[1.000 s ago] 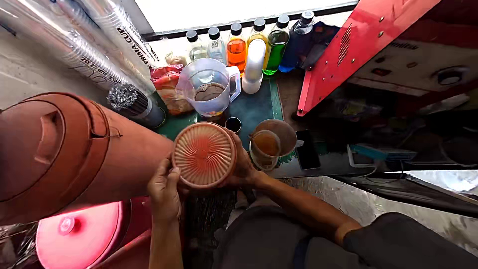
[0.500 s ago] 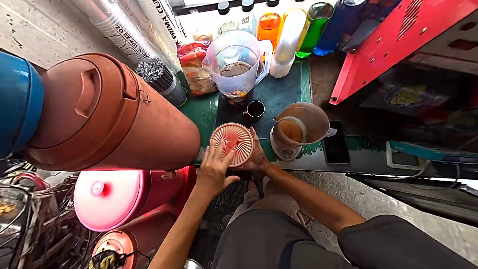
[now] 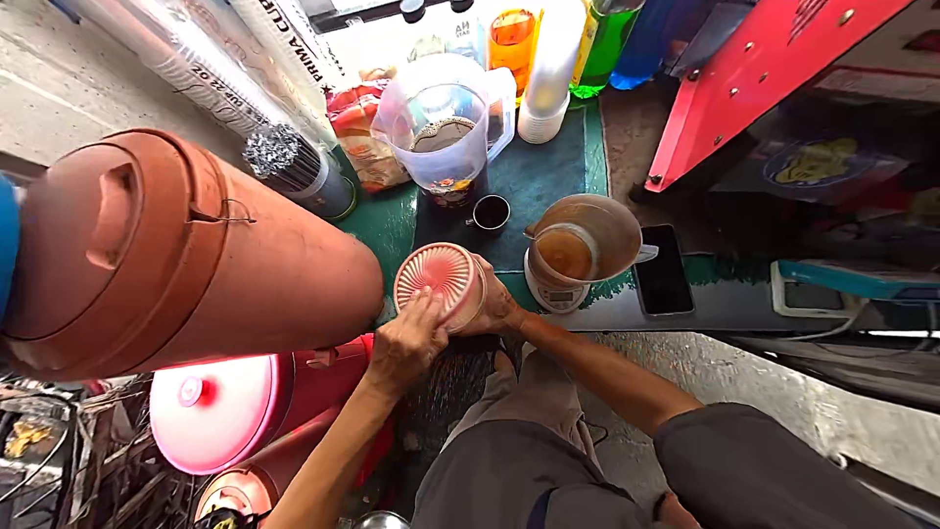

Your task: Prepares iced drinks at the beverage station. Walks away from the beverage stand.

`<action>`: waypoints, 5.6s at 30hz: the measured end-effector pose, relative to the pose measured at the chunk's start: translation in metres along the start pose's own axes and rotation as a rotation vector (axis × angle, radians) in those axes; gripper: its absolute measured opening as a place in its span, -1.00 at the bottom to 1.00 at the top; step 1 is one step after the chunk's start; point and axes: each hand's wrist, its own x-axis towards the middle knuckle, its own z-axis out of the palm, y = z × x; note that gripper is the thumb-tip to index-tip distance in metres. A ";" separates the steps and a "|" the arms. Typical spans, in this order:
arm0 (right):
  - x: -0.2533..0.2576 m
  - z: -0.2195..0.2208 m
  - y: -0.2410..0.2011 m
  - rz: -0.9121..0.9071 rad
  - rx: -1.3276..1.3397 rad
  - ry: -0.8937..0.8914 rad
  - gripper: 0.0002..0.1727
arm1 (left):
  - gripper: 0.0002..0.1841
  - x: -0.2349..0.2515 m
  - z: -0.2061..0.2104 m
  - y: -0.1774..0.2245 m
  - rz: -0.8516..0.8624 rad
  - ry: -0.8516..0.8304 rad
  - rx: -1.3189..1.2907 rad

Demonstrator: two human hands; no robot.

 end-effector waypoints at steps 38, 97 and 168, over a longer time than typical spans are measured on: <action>-0.186 -0.255 -0.238 0.069 -0.368 0.726 0.30 | -0.41 0.030 0.163 0.145 -0.199 -0.620 -0.170; 0.007 -0.309 -0.223 0.183 -1.009 -0.155 0.35 | -0.02 0.118 0.088 0.239 -0.380 -0.222 -1.755; 0.030 -0.300 -0.246 0.230 -1.096 -0.270 0.33 | -0.05 0.120 0.070 0.244 -0.379 -0.218 -1.878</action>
